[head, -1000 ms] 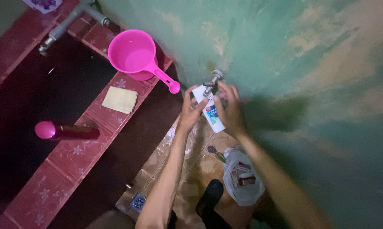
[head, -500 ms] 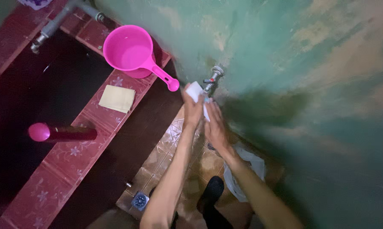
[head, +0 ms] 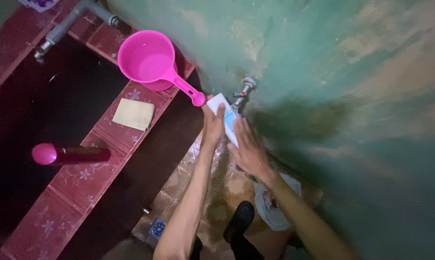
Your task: The person unpacks toiletries from a white plastic bag, including a green sachet, a white bottle, and a pink bottle. They place the bottles on a tiled sink counter, rinse each bottle under a wall tap, and then wash and wring out a small cloth under the same tap.
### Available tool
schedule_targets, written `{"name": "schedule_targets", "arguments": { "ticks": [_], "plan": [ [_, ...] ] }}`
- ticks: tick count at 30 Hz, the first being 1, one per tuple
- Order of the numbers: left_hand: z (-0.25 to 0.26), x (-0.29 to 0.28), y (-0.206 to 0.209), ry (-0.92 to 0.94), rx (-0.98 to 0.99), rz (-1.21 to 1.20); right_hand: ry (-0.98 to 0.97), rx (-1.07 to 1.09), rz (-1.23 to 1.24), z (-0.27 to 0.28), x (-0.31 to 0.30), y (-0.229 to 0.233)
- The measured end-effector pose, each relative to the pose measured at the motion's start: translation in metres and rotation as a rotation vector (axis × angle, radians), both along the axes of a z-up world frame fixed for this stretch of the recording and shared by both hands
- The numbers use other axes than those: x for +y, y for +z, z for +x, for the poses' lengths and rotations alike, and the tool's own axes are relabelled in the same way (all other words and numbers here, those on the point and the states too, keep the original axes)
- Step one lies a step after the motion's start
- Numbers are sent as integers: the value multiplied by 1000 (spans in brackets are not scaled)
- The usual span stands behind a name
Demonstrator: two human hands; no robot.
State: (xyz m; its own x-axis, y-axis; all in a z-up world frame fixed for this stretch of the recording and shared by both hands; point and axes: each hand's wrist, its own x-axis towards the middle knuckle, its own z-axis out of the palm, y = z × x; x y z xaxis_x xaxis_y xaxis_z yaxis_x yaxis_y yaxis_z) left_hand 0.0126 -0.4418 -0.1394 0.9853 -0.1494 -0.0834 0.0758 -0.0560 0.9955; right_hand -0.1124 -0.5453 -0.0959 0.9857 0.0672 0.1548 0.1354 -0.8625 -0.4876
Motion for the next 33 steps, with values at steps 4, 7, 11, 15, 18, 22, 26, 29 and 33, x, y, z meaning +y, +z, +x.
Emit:
{"name": "schedule_targets", "arguments": {
  "ticks": [4, 7, 11, 15, 18, 22, 26, 29, 33],
  "plan": [
    [-6, -7, -3, 5, -31, -86, -33, -52, 39, 18, -3, -9],
    [-3, -2, -6, 66, 49, -138, 30, -71, 114, 5, 0, -10],
    [3, -9, -9, 125, 220, -246, -137, 102, 809, -11, 0, -16],
    [-10, -34, -8, 130, -170, -143, -385, 429, 884, -3, -19, -28],
    [-21, -47, -2, 98, -716, 152, -393, 309, 662, -1, -32, -31],
    [-4, -45, 1, 44, -273, 25, -301, 226, 593, -8, -33, -33],
    [18, -35, -5, 132, 69, 125, -281, 249, 557, -7, -27, -34],
    [15, -31, -6, 126, 263, -222, -256, 249, 633, -7, -26, -31],
    [-1, -25, -1, 76, 185, -219, -225, 134, 557, -10, -21, -25]
  ]
}}
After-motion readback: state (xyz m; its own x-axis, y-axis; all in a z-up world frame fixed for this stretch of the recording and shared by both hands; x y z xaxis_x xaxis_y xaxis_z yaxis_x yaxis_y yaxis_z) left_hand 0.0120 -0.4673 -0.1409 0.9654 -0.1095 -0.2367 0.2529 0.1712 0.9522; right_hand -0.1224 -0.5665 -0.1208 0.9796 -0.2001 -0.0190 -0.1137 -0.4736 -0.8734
